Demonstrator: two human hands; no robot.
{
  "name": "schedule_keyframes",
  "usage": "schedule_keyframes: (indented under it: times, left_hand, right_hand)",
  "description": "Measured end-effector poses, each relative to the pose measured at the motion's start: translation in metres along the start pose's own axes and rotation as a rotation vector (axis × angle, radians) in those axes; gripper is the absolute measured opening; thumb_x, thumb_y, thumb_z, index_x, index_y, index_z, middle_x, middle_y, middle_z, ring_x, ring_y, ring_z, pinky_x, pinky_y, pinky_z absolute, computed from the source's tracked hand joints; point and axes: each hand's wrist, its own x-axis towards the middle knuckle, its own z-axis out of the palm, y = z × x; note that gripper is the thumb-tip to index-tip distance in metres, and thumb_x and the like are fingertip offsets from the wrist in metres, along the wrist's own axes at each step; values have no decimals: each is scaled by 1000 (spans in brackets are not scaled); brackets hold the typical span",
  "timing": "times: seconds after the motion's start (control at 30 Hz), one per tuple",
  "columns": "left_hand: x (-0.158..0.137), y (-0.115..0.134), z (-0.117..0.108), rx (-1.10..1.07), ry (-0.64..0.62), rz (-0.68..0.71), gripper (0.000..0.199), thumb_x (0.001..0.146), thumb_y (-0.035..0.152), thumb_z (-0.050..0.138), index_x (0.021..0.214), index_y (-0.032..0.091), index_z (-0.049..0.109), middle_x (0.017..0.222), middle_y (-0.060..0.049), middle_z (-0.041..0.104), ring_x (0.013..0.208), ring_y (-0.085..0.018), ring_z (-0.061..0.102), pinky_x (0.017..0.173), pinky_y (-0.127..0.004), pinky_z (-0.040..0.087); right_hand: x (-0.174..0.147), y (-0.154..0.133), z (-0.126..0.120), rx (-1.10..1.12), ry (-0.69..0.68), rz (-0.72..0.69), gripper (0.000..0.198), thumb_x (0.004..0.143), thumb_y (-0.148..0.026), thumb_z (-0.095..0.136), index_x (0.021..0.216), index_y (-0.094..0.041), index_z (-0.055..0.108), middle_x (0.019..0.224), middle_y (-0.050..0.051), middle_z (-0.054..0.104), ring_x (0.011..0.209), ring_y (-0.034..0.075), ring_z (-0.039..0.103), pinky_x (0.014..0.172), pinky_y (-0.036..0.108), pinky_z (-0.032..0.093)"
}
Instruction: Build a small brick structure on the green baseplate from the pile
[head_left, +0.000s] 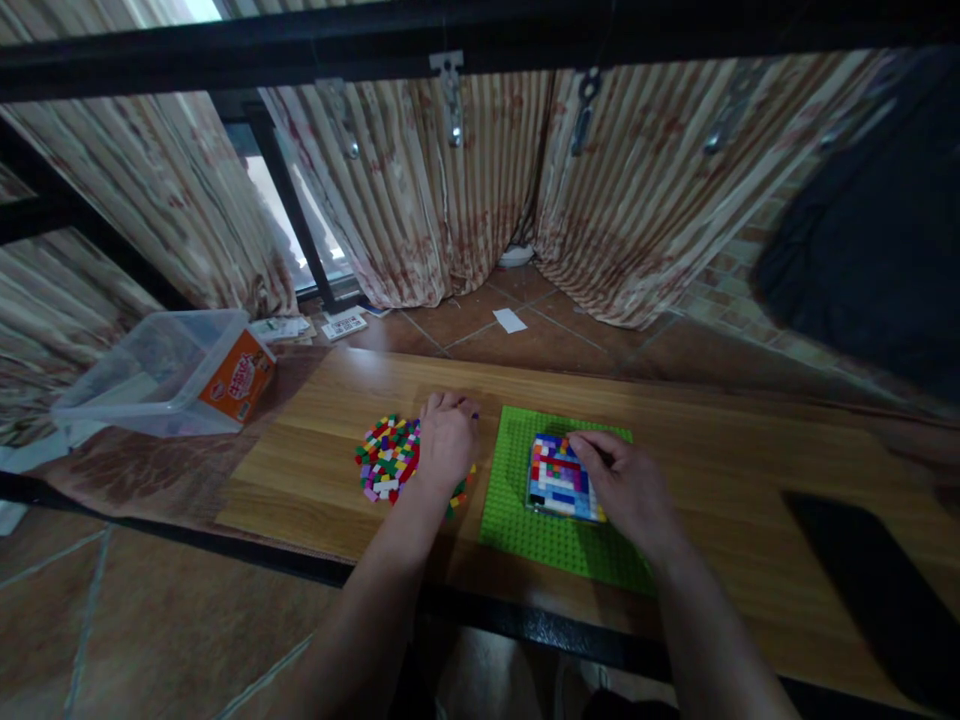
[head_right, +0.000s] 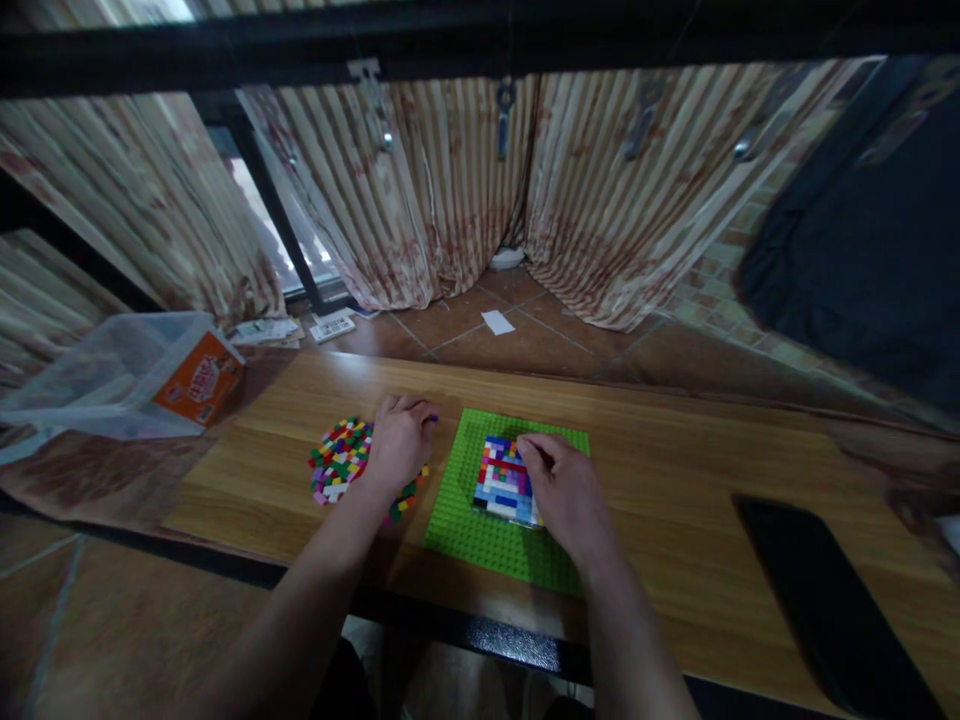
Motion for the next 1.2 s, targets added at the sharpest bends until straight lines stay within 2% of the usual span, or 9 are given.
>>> schedule_keyframes:
  times: [0.2,0.3,0.4,0.5,0.6,0.73,0.9,1.2]
  left_hand:
    - [2,0,1,26,11,-15,21,86,14,50,88,18,70,99,-11,67,95,-26,56,90,-41,44]
    - [1,5,-4,-60,59,-20,19,86,15,51,85,17,69,91,-11,67,91,-26,58,89,-41,45]
    - [-3,16,-9,-367,82,-12,17,87,15,51,87,18,68,89,-7,68,87,-21,61,84,-35,48]
    - [-9,31,-9,-790,28,-32,13,87,19,54,89,18,67,85,-3,69,80,-16,63,76,-28,50]
    - [-15,46,-8,-1104,-22,-88,12,84,24,61,89,16,68,82,-2,69,75,-14,63,71,-26,50]
    - [-20,59,-8,-1341,-96,-120,15,79,28,68,88,16,70,76,-1,69,70,-13,62,70,-25,51]
    - [-23,66,-8,-1436,-115,-118,13,77,24,71,87,15,70,73,0,68,67,-10,61,66,-22,50]
    - [-23,67,-10,-1432,-129,-141,14,78,25,69,88,15,68,79,-3,71,67,-11,63,67,-24,52]
  right_hand:
    - [-2,-3,0,19,6,10,39,88,-50,50,94,-20,75,93,7,75,83,23,67,80,38,49]
    - [-1,-3,-1,38,57,15,40,89,-51,50,95,-19,75,91,7,74,82,23,67,79,37,49]
    - [0,-4,-3,110,186,-8,38,90,-49,51,91,-20,75,90,7,74,85,23,67,79,37,49]
    - [0,-8,-4,199,287,-67,31,89,-44,55,89,-21,75,92,6,74,89,23,67,83,37,50]
    - [-3,-15,-4,258,256,-150,23,87,-40,59,90,-24,75,92,4,73,90,21,66,85,38,50]
    - [-8,-24,1,307,166,-230,16,86,-36,64,92,-27,75,98,3,71,96,20,65,89,37,49]
    - [-9,-27,6,343,106,-239,11,83,-34,69,90,-28,76,96,2,70,95,18,64,87,35,49]
    - [-7,-22,4,290,117,-223,12,85,-35,66,86,-27,75,95,2,69,95,20,64,88,36,47]
